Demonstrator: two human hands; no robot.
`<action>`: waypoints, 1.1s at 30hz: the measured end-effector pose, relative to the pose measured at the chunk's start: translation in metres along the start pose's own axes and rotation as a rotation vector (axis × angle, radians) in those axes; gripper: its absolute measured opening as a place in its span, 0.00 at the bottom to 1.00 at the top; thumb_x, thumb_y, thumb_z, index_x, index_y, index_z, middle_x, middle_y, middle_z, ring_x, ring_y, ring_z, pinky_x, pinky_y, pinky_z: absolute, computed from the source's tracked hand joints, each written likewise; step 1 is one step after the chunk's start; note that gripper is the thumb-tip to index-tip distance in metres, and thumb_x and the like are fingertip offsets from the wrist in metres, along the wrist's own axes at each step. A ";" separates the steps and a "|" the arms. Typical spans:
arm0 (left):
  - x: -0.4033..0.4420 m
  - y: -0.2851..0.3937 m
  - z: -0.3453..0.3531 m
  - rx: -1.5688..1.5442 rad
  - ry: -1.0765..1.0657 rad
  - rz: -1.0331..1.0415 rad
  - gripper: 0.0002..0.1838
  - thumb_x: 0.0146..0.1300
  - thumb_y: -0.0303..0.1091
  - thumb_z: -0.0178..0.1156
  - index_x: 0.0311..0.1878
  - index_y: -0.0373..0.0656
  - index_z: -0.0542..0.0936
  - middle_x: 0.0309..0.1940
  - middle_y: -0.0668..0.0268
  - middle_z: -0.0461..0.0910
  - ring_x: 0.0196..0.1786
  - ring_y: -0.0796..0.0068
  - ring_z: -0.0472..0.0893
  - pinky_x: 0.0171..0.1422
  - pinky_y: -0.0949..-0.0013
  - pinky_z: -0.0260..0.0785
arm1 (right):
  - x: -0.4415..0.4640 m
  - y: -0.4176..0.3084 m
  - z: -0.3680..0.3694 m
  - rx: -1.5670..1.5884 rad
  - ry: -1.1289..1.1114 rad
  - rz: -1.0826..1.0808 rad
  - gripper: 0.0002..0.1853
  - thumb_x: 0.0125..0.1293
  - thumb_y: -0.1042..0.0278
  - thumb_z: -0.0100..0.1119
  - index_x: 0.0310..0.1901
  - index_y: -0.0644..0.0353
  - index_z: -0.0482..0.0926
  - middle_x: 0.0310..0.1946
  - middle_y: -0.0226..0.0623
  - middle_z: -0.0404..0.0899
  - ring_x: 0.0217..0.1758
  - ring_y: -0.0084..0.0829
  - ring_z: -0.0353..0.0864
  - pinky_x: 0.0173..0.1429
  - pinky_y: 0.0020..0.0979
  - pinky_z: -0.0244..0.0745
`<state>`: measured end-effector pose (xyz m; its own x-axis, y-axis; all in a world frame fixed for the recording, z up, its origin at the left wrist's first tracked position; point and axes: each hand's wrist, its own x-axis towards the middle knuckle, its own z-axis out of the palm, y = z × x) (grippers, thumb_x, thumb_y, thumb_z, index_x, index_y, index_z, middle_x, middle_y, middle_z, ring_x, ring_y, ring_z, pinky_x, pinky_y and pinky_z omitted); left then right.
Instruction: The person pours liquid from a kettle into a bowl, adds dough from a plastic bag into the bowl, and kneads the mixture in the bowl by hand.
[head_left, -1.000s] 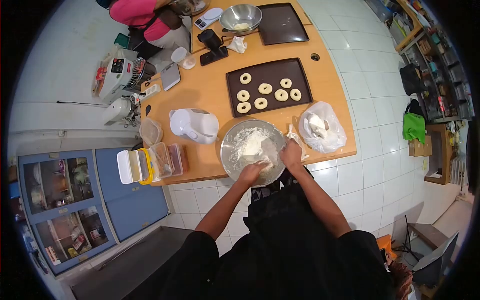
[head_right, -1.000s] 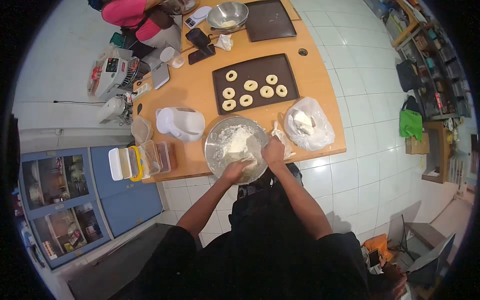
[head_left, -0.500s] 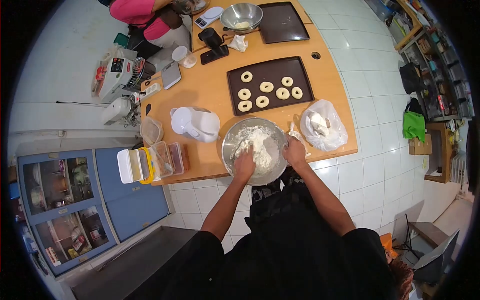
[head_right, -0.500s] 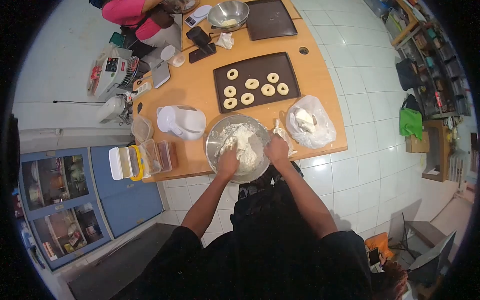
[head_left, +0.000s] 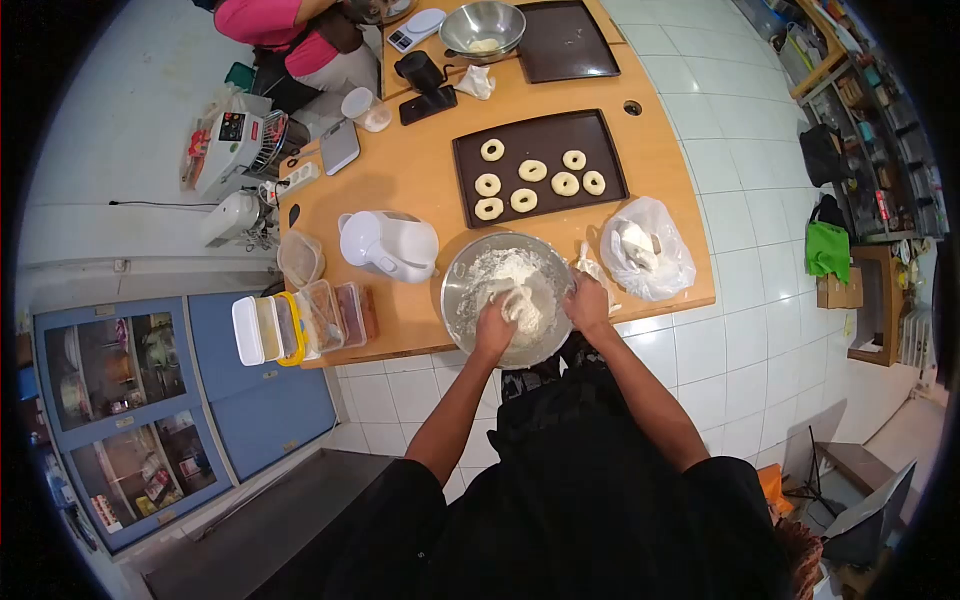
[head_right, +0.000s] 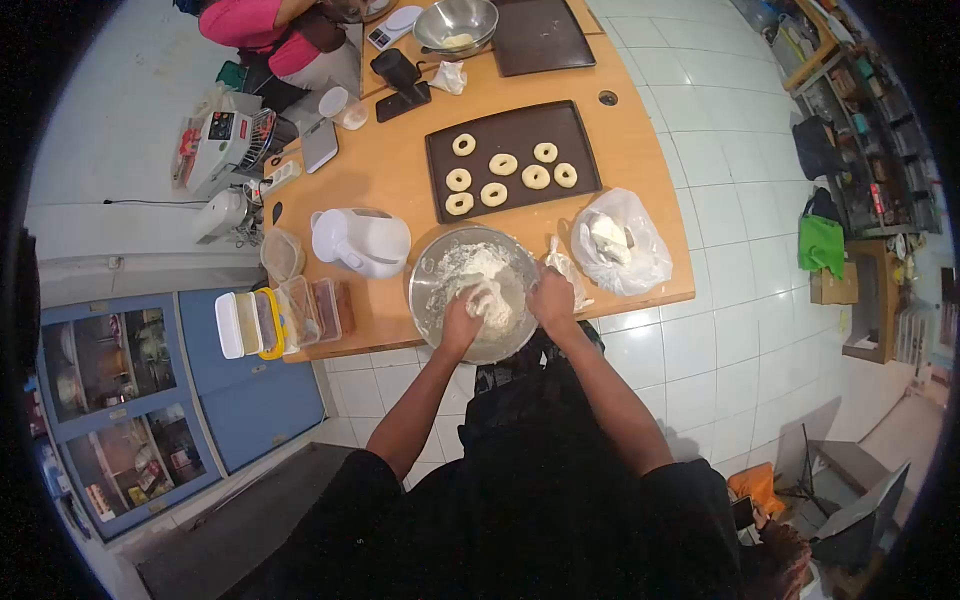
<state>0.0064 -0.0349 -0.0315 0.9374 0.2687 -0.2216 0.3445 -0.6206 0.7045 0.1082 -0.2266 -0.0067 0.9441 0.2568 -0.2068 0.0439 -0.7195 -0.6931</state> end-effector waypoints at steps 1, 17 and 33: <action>0.001 0.002 -0.002 0.098 0.009 -0.038 0.30 0.50 0.24 0.63 0.61 0.47 0.75 0.58 0.44 0.73 0.61 0.45 0.72 0.64 0.54 0.67 | 0.000 -0.001 -0.002 0.010 -0.006 -0.001 0.26 0.50 0.75 0.57 0.55 0.61 0.77 0.42 0.56 0.80 0.45 0.53 0.81 0.52 0.46 0.75; -0.006 0.012 0.027 0.163 -0.230 0.175 0.33 0.47 0.26 0.62 0.62 0.46 0.73 0.60 0.45 0.71 0.66 0.41 0.64 0.71 0.50 0.58 | -0.001 -0.005 0.005 -0.013 0.065 -0.001 0.24 0.49 0.74 0.57 0.52 0.64 0.78 0.40 0.56 0.80 0.44 0.54 0.80 0.51 0.47 0.74; 0.021 -0.021 0.039 0.239 0.057 0.044 0.22 0.55 0.22 0.51 0.55 0.45 0.75 0.40 0.46 0.80 0.38 0.42 0.80 0.43 0.47 0.72 | 0.006 -0.008 -0.007 -0.107 -0.157 0.136 0.14 0.49 0.72 0.58 0.39 0.64 0.79 0.35 0.56 0.81 0.42 0.56 0.81 0.50 0.49 0.75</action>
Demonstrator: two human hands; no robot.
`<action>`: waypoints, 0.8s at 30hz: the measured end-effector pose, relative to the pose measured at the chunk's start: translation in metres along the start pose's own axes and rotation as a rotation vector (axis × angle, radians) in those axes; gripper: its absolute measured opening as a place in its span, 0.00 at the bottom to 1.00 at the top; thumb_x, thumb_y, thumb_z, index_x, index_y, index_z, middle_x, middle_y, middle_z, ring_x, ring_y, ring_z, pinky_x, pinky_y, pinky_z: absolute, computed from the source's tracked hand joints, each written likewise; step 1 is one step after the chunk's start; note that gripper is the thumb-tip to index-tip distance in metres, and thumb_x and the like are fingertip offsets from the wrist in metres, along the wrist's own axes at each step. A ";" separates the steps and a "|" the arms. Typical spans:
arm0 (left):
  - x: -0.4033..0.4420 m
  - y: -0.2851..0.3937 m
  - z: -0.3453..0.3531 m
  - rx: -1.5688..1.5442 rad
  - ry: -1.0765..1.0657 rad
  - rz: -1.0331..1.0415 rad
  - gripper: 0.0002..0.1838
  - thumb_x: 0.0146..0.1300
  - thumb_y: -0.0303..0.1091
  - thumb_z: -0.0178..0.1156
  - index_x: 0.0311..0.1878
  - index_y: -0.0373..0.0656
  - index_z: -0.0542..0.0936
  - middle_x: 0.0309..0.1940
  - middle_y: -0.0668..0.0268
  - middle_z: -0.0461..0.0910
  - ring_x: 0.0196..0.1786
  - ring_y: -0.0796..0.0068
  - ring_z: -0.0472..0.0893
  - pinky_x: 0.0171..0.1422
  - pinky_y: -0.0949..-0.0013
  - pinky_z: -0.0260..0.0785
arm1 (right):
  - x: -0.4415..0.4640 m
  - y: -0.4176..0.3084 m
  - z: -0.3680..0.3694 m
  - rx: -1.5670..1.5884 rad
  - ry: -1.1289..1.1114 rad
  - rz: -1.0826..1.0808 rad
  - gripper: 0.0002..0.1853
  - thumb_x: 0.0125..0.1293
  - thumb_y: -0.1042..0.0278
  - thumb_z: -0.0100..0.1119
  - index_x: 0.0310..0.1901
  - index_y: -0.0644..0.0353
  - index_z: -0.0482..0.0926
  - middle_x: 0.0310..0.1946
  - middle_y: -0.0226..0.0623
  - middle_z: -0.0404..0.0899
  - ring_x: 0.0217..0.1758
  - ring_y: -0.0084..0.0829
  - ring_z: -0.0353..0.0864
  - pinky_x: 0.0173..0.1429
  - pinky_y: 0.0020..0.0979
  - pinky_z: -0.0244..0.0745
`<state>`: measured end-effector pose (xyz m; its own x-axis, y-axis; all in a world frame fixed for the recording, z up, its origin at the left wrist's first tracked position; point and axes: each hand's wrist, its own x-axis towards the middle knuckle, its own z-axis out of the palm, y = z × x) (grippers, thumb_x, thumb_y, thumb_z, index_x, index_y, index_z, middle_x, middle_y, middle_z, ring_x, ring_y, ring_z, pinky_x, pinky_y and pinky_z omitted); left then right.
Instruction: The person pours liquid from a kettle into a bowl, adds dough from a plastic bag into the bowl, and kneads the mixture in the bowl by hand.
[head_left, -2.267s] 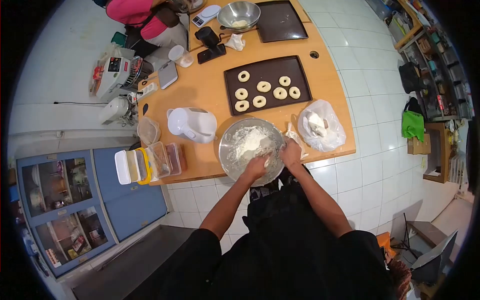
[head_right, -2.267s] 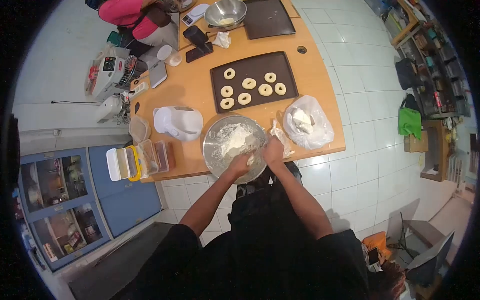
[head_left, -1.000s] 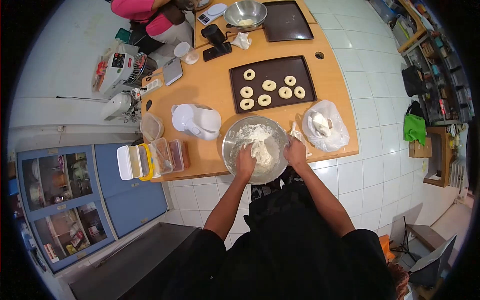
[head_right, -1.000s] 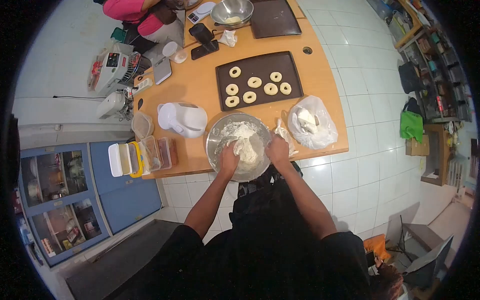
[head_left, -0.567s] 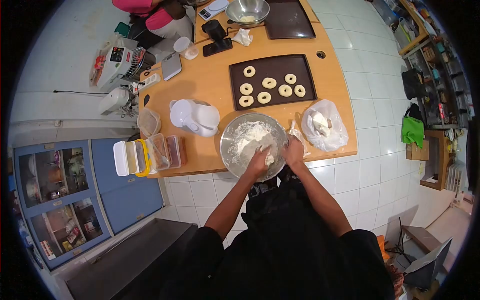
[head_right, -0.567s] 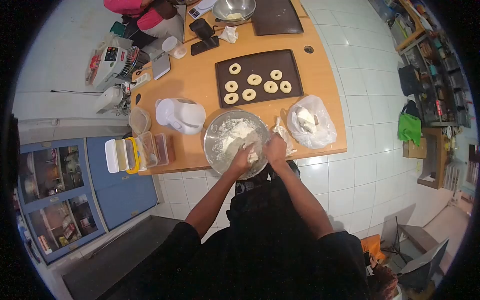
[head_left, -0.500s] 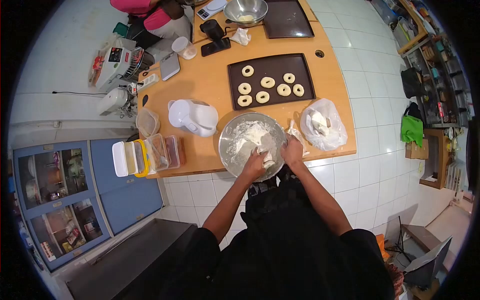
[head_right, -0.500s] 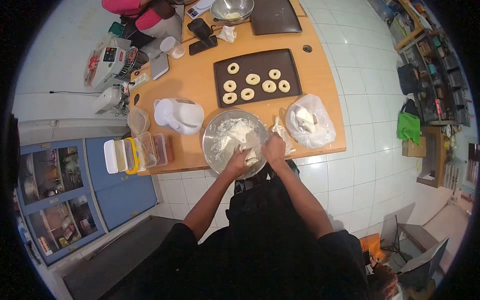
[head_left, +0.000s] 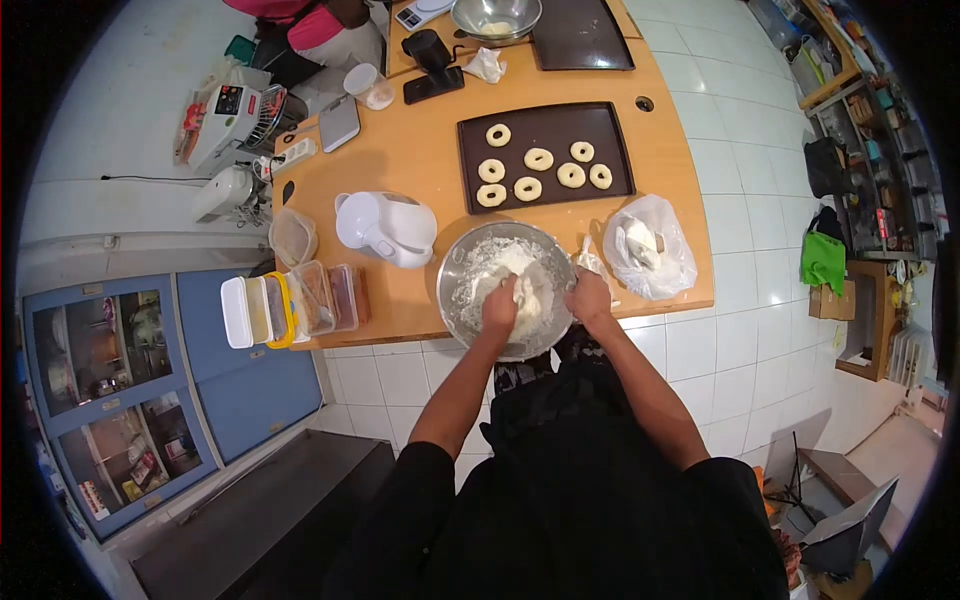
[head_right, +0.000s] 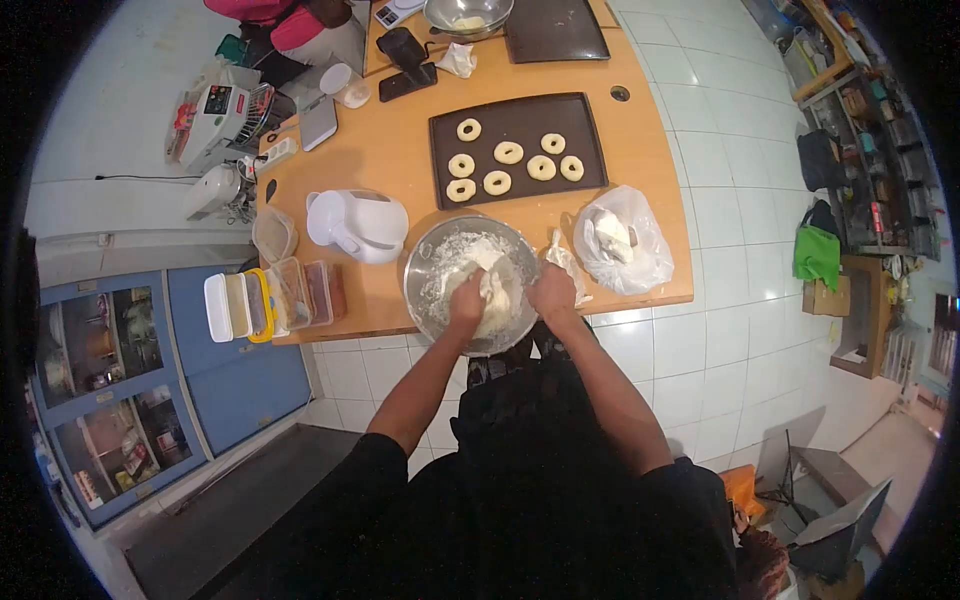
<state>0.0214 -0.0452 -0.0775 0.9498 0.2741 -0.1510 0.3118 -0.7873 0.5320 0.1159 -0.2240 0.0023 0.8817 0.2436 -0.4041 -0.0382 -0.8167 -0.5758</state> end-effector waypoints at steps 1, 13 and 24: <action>0.006 -0.001 0.000 0.013 0.016 -0.029 0.22 0.56 0.22 0.51 0.55 0.45 0.75 0.40 0.46 0.80 0.38 0.42 0.80 0.43 0.47 0.72 | 0.000 -0.002 -0.003 -0.012 -0.015 0.011 0.14 0.49 0.71 0.58 0.40 0.63 0.80 0.35 0.56 0.81 0.42 0.56 0.81 0.49 0.49 0.75; 0.026 0.012 -0.034 0.023 -0.188 -0.016 0.40 0.48 0.28 0.63 0.69 0.47 0.64 0.65 0.39 0.62 0.65 0.41 0.68 0.66 0.51 0.66 | -0.006 0.013 0.012 0.016 0.103 -0.135 0.17 0.54 0.69 0.57 0.47 0.60 0.77 0.33 0.55 0.82 0.39 0.55 0.82 0.46 0.51 0.76; -0.011 0.018 0.003 -0.108 0.005 0.160 0.29 0.45 0.22 0.59 0.56 0.43 0.77 0.43 0.45 0.80 0.45 0.41 0.79 0.52 0.50 0.73 | -0.011 0.003 0.021 -0.117 0.265 -0.179 0.18 0.61 0.67 0.55 0.54 0.54 0.75 0.34 0.49 0.82 0.32 0.53 0.82 0.38 0.51 0.76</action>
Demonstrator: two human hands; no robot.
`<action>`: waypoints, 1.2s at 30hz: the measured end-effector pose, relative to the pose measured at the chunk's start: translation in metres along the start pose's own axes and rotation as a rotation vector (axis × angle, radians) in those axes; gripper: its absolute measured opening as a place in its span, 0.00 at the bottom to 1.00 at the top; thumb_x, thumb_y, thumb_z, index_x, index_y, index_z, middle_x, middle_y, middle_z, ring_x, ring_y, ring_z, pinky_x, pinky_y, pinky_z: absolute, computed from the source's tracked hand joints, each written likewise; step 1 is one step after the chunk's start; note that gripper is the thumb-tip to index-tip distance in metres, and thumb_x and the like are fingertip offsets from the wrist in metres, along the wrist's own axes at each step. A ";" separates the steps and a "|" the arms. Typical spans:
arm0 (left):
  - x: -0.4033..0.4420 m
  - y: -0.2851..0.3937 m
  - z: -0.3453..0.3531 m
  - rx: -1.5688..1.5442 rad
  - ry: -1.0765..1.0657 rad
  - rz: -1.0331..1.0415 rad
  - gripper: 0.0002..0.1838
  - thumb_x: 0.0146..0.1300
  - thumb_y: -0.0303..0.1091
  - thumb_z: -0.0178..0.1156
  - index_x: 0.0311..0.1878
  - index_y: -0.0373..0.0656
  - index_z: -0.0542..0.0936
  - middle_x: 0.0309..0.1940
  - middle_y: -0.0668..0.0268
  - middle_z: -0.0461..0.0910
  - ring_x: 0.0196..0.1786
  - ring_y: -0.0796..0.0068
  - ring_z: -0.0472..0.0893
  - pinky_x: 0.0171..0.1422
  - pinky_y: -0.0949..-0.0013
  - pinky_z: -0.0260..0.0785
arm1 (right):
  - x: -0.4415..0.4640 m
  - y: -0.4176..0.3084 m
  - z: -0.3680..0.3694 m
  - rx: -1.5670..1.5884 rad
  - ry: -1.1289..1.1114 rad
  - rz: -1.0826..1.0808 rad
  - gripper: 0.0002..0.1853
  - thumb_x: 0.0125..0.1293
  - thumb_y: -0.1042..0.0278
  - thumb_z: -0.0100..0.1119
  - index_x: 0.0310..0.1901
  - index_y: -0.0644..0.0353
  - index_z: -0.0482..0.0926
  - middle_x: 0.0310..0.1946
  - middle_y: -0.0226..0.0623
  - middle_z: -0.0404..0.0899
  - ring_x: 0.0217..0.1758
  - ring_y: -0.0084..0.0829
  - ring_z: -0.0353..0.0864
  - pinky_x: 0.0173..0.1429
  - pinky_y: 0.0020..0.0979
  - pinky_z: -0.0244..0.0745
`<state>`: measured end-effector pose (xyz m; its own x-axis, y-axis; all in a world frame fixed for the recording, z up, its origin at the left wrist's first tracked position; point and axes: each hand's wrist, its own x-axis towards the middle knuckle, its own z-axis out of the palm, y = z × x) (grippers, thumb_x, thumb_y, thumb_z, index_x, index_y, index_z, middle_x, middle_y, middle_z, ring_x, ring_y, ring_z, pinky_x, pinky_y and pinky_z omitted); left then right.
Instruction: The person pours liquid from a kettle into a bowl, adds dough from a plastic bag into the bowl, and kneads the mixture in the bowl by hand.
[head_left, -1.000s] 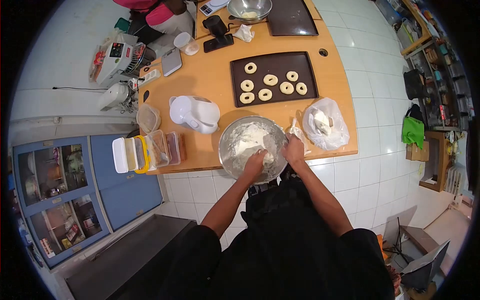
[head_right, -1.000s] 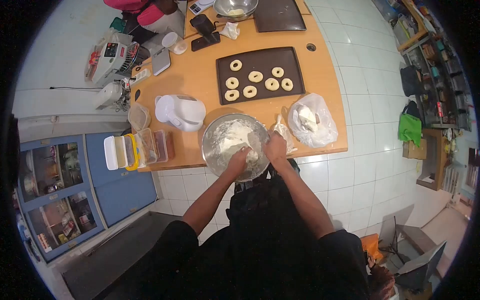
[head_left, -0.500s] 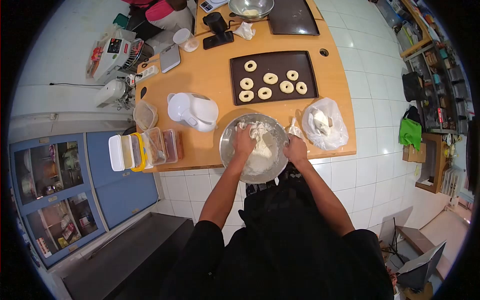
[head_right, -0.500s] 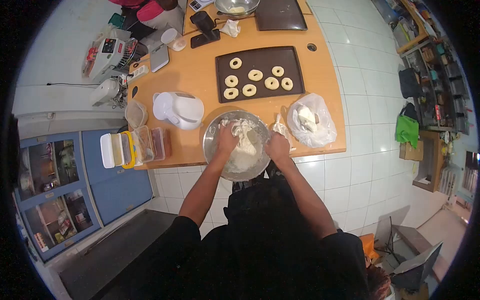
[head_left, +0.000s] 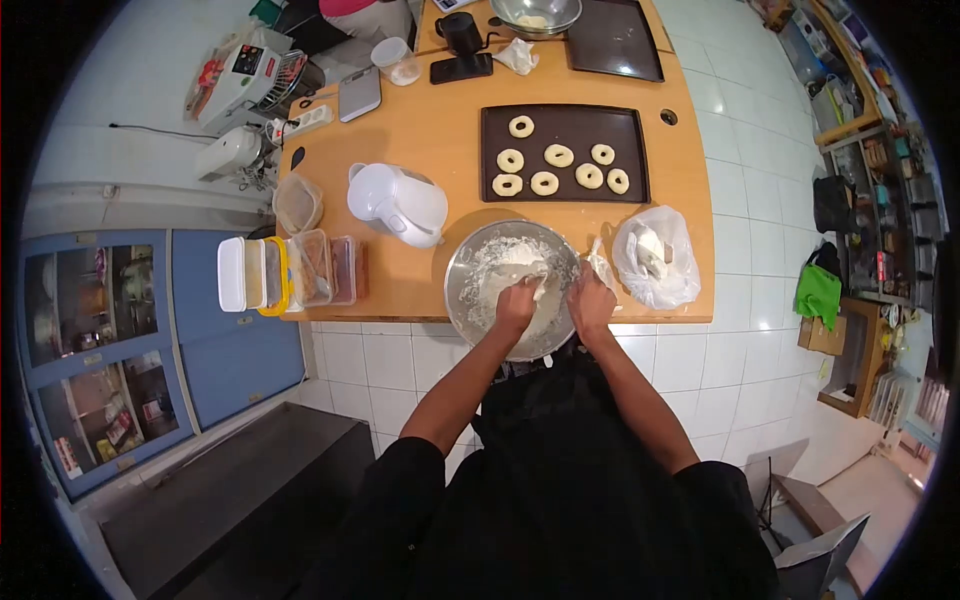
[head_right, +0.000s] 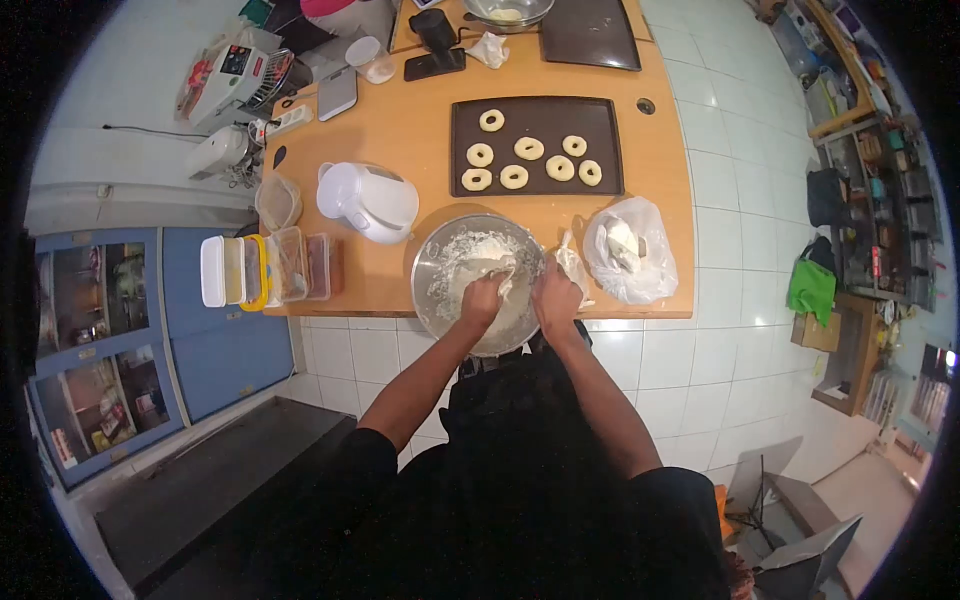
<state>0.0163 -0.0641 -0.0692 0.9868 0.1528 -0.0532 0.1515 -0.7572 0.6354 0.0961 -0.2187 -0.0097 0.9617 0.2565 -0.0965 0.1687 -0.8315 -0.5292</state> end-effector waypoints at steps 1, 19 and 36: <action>0.002 0.003 -0.005 -0.029 0.016 0.028 0.28 0.44 0.23 0.60 0.55 0.43 0.78 0.42 0.46 0.81 0.44 0.41 0.79 0.51 0.50 0.73 | 0.003 0.002 0.001 0.000 0.022 -0.028 0.19 0.60 0.66 0.55 0.54 0.54 0.74 0.35 0.48 0.82 0.31 0.52 0.82 0.37 0.50 0.76; -0.019 0.041 -0.042 0.170 -0.449 -0.119 0.40 0.45 0.31 0.69 0.65 0.44 0.67 0.62 0.43 0.67 0.68 0.43 0.65 0.68 0.45 0.61 | 0.002 0.006 0.011 0.246 0.135 -0.045 0.21 0.59 0.76 0.53 0.56 0.57 0.74 0.42 0.53 0.71 0.43 0.57 0.76 0.45 0.50 0.73; -0.003 0.039 0.007 0.251 -0.271 -0.456 0.25 0.51 0.36 0.62 0.54 0.42 0.71 0.50 0.52 0.79 0.53 0.50 0.78 0.60 0.46 0.65 | 0.000 0.002 0.013 0.288 0.105 0.021 0.21 0.56 0.79 0.53 0.54 0.60 0.74 0.41 0.54 0.75 0.43 0.57 0.77 0.46 0.51 0.73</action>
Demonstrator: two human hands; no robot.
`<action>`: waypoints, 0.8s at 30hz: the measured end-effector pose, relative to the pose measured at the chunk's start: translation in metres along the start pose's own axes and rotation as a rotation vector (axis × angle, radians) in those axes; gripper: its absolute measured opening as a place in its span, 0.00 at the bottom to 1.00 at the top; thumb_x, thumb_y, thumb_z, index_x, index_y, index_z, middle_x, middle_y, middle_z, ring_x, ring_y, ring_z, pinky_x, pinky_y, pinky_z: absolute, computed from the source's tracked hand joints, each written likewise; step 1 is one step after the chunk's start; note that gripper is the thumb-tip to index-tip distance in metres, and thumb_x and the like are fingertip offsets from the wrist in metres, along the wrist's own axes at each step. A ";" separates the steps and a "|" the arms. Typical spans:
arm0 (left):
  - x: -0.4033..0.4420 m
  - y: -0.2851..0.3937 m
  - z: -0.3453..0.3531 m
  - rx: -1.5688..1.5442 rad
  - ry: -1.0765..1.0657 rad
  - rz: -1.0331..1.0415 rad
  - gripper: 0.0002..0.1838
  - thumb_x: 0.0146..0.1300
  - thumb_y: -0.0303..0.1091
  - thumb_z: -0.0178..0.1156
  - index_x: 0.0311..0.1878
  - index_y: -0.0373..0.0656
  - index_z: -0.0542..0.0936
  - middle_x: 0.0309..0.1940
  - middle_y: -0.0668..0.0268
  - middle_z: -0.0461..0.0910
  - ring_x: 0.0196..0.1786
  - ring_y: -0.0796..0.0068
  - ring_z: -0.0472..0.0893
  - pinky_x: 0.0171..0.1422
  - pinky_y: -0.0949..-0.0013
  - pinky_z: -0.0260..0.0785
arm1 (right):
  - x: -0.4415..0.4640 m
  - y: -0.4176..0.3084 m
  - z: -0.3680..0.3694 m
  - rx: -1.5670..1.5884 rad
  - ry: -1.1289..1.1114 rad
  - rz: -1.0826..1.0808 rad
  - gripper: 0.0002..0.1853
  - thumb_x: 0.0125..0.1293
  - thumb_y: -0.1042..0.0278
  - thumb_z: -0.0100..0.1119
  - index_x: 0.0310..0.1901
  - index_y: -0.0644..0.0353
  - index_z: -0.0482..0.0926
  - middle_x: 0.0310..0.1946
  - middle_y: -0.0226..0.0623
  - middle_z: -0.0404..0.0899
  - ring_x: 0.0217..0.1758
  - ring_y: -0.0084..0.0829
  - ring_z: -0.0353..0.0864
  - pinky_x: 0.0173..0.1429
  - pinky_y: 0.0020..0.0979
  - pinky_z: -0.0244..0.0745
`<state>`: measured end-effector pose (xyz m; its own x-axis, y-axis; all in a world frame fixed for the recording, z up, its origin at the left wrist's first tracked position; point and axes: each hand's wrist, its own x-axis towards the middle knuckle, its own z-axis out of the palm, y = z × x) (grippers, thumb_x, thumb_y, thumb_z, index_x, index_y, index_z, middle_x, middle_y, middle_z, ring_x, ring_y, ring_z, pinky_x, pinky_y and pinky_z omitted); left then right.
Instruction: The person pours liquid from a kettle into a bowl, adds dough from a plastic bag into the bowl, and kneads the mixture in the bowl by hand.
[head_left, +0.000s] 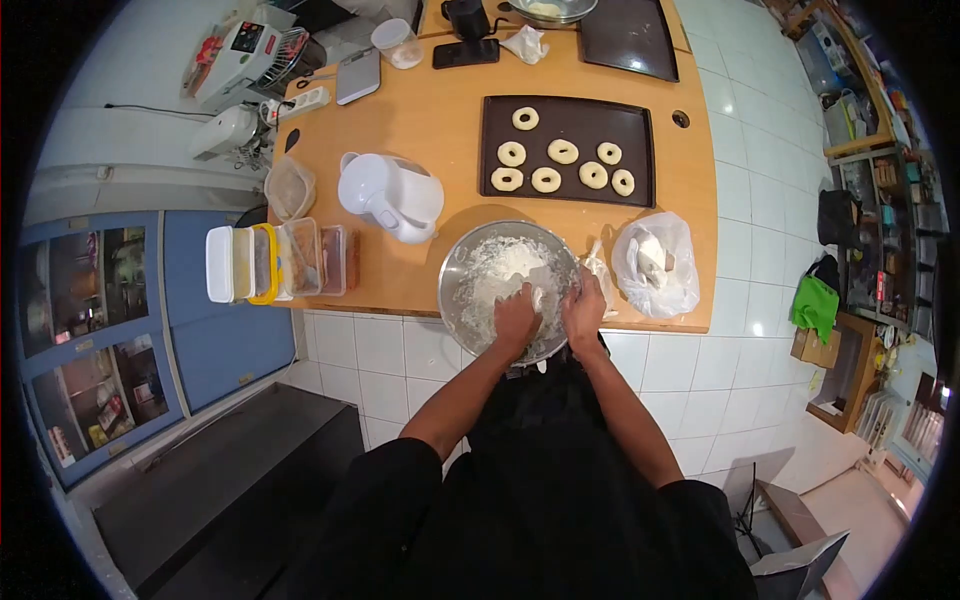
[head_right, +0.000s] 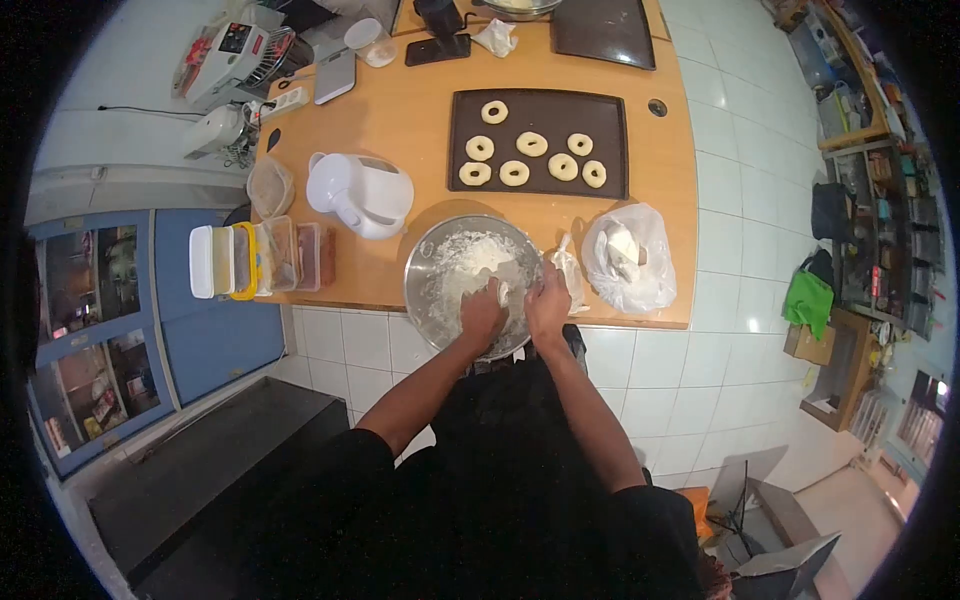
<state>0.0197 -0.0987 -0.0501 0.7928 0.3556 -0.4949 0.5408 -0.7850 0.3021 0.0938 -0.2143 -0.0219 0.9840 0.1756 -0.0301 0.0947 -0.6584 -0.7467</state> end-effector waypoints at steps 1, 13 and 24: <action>0.006 -0.001 0.010 0.009 0.064 0.009 0.26 0.51 0.36 0.62 0.54 0.41 0.71 0.51 0.51 0.78 0.54 0.50 0.77 0.60 0.45 0.65 | 0.001 0.001 0.001 0.000 -0.001 -0.010 0.21 0.56 0.79 0.53 0.54 0.60 0.74 0.40 0.54 0.75 0.43 0.58 0.77 0.46 0.51 0.73; 0.086 -0.023 0.017 -0.032 0.415 -0.083 0.37 0.49 0.38 0.66 0.65 0.45 0.65 0.60 0.38 0.66 0.64 0.36 0.64 0.70 0.42 0.54 | 0.002 -0.005 -0.012 0.013 -0.151 0.058 0.22 0.57 0.81 0.50 0.56 0.70 0.72 0.48 0.59 0.76 0.48 0.58 0.77 0.54 0.46 0.73; 0.031 -0.007 -0.017 -0.193 0.207 0.025 0.43 0.45 0.32 0.64 0.69 0.48 0.63 0.68 0.41 0.59 0.64 0.38 0.66 0.67 0.45 0.61 | 0.000 -0.018 -0.003 -0.055 -0.060 0.108 0.23 0.56 0.81 0.52 0.57 0.69 0.71 0.46 0.56 0.76 0.49 0.57 0.77 0.53 0.47 0.73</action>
<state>0.0453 -0.0737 -0.0542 0.8364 0.4490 -0.3143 0.5481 -0.6910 0.4712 0.0928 -0.2045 -0.0060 0.9784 0.1434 -0.1490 -0.0017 -0.7149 -0.6992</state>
